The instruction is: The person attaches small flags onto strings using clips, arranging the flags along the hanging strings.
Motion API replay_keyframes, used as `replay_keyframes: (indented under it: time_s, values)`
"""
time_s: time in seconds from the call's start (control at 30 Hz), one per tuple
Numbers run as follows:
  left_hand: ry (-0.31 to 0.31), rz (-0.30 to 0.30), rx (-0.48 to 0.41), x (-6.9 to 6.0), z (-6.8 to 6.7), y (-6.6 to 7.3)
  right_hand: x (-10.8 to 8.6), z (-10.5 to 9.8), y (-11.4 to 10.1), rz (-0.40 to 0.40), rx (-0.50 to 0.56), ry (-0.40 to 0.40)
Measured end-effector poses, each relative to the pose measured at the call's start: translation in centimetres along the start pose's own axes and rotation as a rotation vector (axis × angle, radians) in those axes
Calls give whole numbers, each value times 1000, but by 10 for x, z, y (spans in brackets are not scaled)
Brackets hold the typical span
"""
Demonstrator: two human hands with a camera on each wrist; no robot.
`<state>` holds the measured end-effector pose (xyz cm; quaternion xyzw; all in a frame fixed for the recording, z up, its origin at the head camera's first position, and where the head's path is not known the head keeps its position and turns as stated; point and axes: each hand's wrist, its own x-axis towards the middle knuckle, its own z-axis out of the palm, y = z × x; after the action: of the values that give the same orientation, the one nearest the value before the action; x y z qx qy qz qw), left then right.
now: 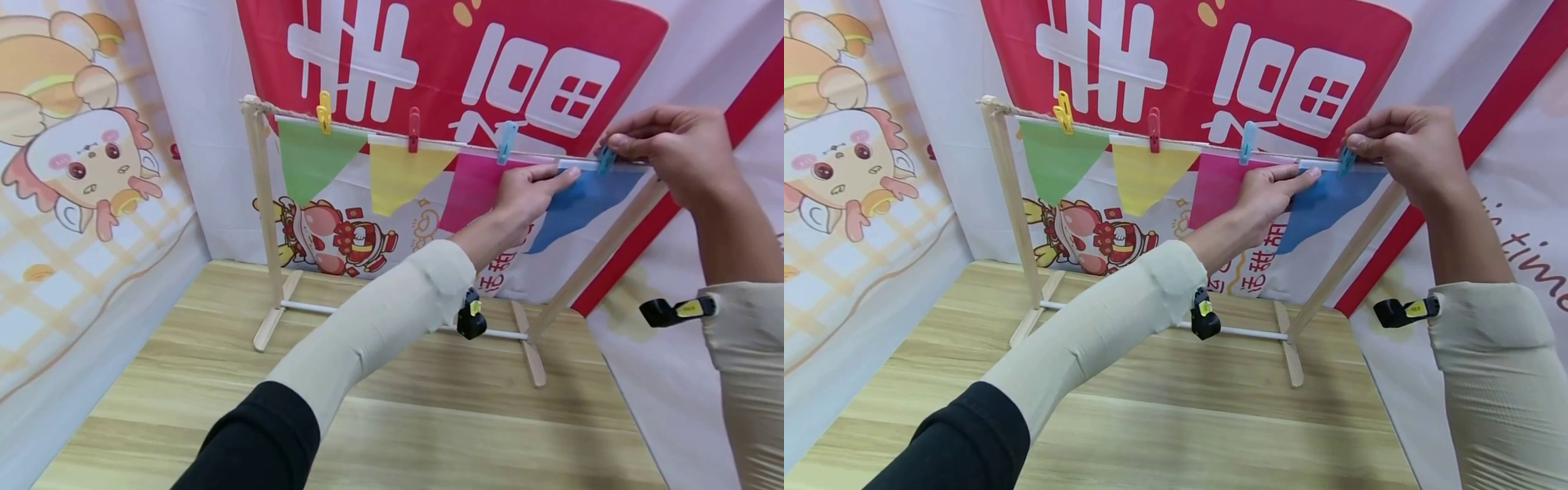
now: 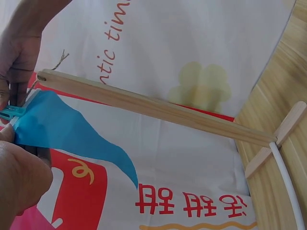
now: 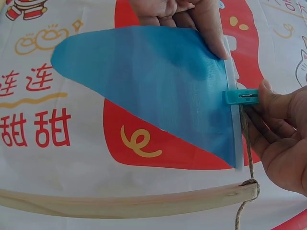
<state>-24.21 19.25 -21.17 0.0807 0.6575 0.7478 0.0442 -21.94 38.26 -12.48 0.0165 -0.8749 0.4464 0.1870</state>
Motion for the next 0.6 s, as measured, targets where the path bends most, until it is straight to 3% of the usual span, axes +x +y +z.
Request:
replay_keyframes:
  time_s: [0.2,0.6]
  values:
    - [-11,14,-19,1,-1,0,1,-2,1,-31,-142,-34]
    - [-33,31,-1,6,-8,-1,2,-3,3,-37,-240,-86]
